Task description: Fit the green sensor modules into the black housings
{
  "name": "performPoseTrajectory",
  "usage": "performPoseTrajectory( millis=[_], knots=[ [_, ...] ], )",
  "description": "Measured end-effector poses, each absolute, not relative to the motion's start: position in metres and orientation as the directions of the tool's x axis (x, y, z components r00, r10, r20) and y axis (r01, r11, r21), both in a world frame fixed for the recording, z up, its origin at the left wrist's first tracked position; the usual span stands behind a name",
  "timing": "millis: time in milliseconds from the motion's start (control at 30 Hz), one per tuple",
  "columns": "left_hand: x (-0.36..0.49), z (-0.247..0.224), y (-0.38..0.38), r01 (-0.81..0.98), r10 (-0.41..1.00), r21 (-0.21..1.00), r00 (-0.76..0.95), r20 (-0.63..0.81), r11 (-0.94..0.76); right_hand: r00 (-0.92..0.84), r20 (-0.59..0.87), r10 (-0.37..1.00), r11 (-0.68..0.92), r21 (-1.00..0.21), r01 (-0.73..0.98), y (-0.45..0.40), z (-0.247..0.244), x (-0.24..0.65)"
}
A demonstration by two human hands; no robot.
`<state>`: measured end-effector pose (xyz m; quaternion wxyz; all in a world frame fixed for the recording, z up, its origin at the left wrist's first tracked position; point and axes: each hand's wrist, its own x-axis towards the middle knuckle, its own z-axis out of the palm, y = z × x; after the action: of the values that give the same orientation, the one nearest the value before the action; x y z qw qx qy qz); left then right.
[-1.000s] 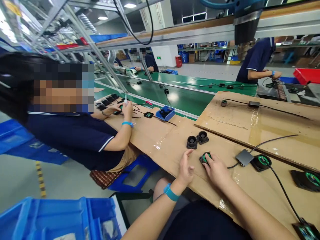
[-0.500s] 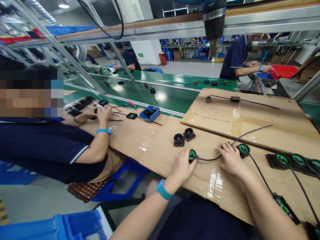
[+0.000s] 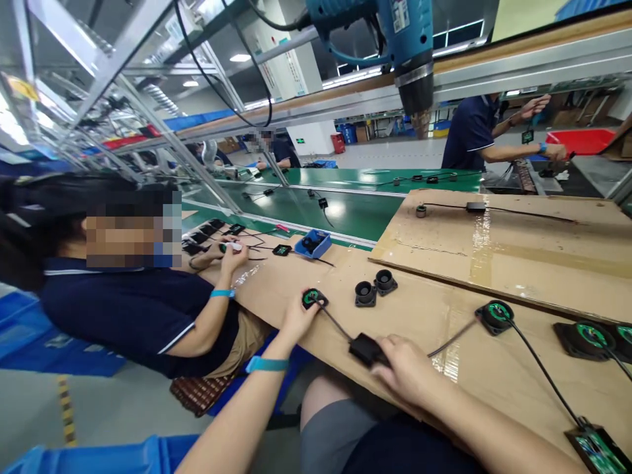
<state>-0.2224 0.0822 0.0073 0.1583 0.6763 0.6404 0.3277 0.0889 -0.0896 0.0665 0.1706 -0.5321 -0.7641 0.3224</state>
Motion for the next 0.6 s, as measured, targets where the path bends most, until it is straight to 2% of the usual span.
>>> performPoseTrajectory(
  millis=[133,267,333,400,500,600],
  knots=[
    [-0.225,0.022,0.151,0.772,0.977,0.614,0.044,0.207,-0.165,-0.612,-0.015,0.791,0.314,-0.847,0.428,-0.110,0.066,0.053],
    [-0.217,0.034,0.199,0.763,0.975,0.609,0.142,0.172,-0.219,-0.686,0.050,0.726,0.419,-0.823,0.384,-0.106,0.076,0.049],
    [-0.212,0.037,0.217,0.754,0.972,0.614,0.173,0.159,-0.235,-0.621,0.127,0.773,0.474,-0.766,0.434,-0.084,0.085,0.064],
    [-0.210,0.039,0.236,0.744,0.967,0.618,0.204,0.154,-0.255,-0.494,0.182,0.850,0.463,-0.705,0.537,-0.049,0.093,0.090],
    [-0.207,0.043,0.261,0.728,0.954,0.617,0.250,0.166,-0.299,-0.211,0.155,0.965,0.262,-0.563,0.784,0.021,0.099,0.144],
    [-0.199,0.051,0.260,0.722,0.944,0.608,0.252,0.212,-0.329,0.024,0.145,0.989,0.035,-0.389,0.921,0.095,0.100,0.202]
  ],
)
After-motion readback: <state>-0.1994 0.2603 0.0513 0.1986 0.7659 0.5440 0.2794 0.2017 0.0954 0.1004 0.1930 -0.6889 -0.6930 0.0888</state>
